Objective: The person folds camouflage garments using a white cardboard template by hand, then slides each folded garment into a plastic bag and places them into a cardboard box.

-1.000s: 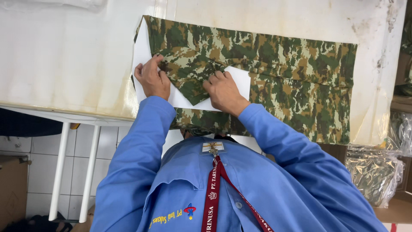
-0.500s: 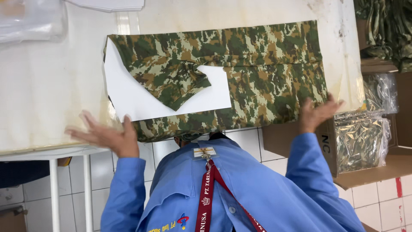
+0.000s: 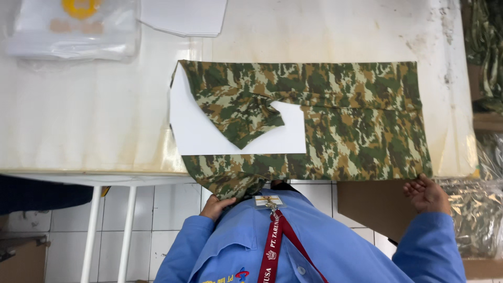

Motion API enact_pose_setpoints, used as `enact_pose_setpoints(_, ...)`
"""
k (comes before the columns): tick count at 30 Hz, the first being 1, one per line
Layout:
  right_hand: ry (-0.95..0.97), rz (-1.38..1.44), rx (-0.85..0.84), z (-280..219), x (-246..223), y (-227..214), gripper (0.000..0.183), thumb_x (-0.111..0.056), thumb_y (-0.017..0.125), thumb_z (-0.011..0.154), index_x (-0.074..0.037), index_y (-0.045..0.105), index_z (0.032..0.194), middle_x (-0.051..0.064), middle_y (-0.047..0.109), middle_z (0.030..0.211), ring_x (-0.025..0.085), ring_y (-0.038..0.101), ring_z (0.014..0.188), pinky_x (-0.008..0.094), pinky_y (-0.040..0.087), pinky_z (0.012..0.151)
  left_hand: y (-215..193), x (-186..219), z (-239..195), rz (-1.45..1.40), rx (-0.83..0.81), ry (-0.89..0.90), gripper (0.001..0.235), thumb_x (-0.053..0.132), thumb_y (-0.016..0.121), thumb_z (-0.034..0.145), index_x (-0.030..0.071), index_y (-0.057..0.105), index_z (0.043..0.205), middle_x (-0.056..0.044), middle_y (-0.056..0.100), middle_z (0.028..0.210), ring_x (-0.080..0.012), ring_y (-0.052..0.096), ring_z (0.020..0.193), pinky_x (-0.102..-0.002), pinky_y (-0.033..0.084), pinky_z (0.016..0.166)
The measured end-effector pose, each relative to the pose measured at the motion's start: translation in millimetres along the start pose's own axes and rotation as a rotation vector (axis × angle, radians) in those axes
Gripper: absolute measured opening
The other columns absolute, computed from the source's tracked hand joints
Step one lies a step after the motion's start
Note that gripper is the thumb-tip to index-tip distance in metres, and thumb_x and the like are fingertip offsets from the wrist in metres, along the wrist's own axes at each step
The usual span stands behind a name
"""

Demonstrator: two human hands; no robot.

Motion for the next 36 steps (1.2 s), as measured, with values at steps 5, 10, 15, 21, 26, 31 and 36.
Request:
enact_pose_setpoints(5, -0.132, 0.031, 0.248, -50, -44, 15, 0.007, -0.008, 0.05, 0.078, -0.01, 0.054, 0.084, 0.006, 0.063, 0.081, 0.014, 0.063, 0.063, 0.025, 0.059, 0.063, 5, 28, -42, 0.312, 0.08, 0.09, 0.029, 0.02, 0.061, 0.069, 0.003, 0.068, 0.092, -0.006, 0.067, 0.091, -0.0136, 0.06, 0.086, -0.024, 0.046, 0.077)
enact_pose_setpoints(10, -0.219, 0.208, 0.105, -61, -101, 53, 0.013, -0.014, 0.047, 0.078, -0.02, 0.044, 0.067, -0.006, 0.049, 0.069, 0.009, 0.051, 0.068, 0.02, 0.041, 0.058, 24, 115, -71, 0.337, 0.055, 0.137, 0.022, 0.022, 0.06, 0.072, 0.005, 0.058, 0.059, -0.007, 0.057, 0.06, -0.0163, 0.053, 0.059, -0.026, 0.04, 0.058)
enact_pose_setpoints(15, -0.266, 0.438, 0.04, -62, -122, 128, 0.007, -0.01, 0.048, 0.071, -0.01, 0.047, 0.064, 0.005, 0.059, 0.068, 0.017, 0.066, 0.069, 0.022, 0.061, 0.067, 85, 182, -48, -0.643, -0.117, 0.004, 0.017, 0.016, 0.059, 0.074, 0.0, 0.06, 0.079, -0.013, 0.063, 0.073, -0.023, 0.06, 0.065, -0.029, 0.05, 0.062)
enact_pose_setpoints(21, -1.283, -0.522, 0.047, -62, -103, 152, 0.009, -0.004, 0.054, 0.089, 0.0, 0.053, 0.096, 0.013, 0.055, 0.091, 0.02, 0.052, 0.084, 0.03, 0.045, 0.071, 107, 184, 14, -0.599, -0.135, 0.491, 0.054, 0.036, 0.04, 0.08, 0.012, 0.035, 0.128, -0.002, 0.024, 0.14, -0.0213, 0.024, 0.129, -0.042, 0.023, 0.101)
enact_pose_setpoints(26, -1.332, -1.069, 0.215, -63, -113, 164, 0.018, -0.009, 0.068, 0.086, 0.001, 0.057, 0.096, 0.018, 0.049, 0.101, 0.033, 0.051, 0.089, 0.039, 0.042, 0.079, 101, 199, -52, 0.437, 0.371, 1.081, 0.019, 0.012, 0.052, 0.077, 0.011, 0.058, 0.096, -0.014, 0.049, 0.12, -0.0269, 0.048, 0.112, -0.046, 0.037, 0.096)
enact_pose_setpoints(31, -1.535, -0.747, -0.163, -160, -151, 277, 0.013, 0.012, 0.051, 0.088, 0.007, 0.056, 0.099, 0.019, 0.054, 0.095, 0.028, 0.054, 0.087, 0.034, 0.049, 0.075, 77, 220, -61, 0.391, 0.488, 1.164, 0.022, 0.001, 0.054, 0.077, 0.007, 0.057, 0.098, -0.013, 0.056, 0.109, -0.0218, 0.054, 0.101, -0.031, 0.046, 0.089)
enact_pose_setpoints(36, -1.368, -0.805, -0.745, -217, -128, 428, 0.013, 0.007, 0.047, 0.088, 0.002, 0.054, 0.098, 0.016, 0.055, 0.096, 0.023, 0.054, 0.087, 0.028, 0.048, 0.077, 67, 236, -13, 0.533, 0.393, 1.042, 0.033, 0.005, 0.058, 0.075, 0.009, 0.052, 0.107, -0.006, 0.056, 0.109, -0.0214, 0.054, 0.102, -0.033, 0.044, 0.088)
Point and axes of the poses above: each hand's wrist, its own z-axis towards the middle knuckle, its own y-axis out of the palm, x = y × z, the point moved 4 cm from there along z, towards the middle knuckle
